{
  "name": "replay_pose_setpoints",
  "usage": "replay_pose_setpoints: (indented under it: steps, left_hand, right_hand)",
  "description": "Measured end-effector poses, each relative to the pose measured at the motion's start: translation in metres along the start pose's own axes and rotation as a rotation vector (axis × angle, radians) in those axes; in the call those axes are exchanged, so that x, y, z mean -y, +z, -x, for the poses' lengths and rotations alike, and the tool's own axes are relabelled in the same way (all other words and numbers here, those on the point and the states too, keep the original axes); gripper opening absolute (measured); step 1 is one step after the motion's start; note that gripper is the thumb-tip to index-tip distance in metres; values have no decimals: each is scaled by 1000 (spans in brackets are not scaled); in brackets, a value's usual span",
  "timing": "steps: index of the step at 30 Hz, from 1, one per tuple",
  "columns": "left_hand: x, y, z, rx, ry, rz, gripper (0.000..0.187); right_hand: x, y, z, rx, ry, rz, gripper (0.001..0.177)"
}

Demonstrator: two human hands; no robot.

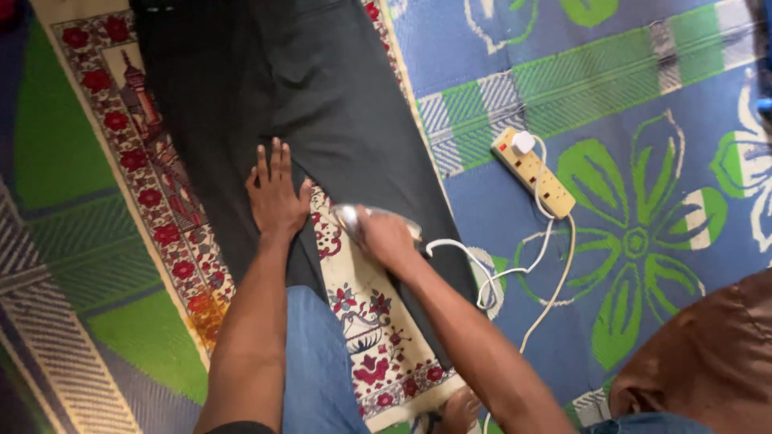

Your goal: Ironing a pair of black trousers on the floor mat

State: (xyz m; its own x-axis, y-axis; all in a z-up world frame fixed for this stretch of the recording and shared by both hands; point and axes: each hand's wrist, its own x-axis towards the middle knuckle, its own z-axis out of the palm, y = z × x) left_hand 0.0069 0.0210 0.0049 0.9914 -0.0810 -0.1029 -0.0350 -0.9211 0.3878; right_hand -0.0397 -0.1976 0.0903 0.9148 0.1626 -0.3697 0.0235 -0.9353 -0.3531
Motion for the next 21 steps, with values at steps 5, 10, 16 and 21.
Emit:
replay_pose_setpoints:
  steps: [5, 10, 16, 21]
  left_hand:
    - [4, 1, 0, -22, 0, 12, 79]
    - [3, 5, -6, -45, 9, 15, 80]
    - [-48, -1, -7, -52, -4, 123, 80]
    - [-105, 45, 0, 17, 302, 231, 78]
  right_hand:
    - [-15, -10, 50, 22, 56, -55, 23]
    - [-43, -7, 85, -64, 105, -66, 24]
    - [-56, -14, 102, -75, 311, -49, 27]
    - [-72, -19, 59, -74, 371, 17, 28]
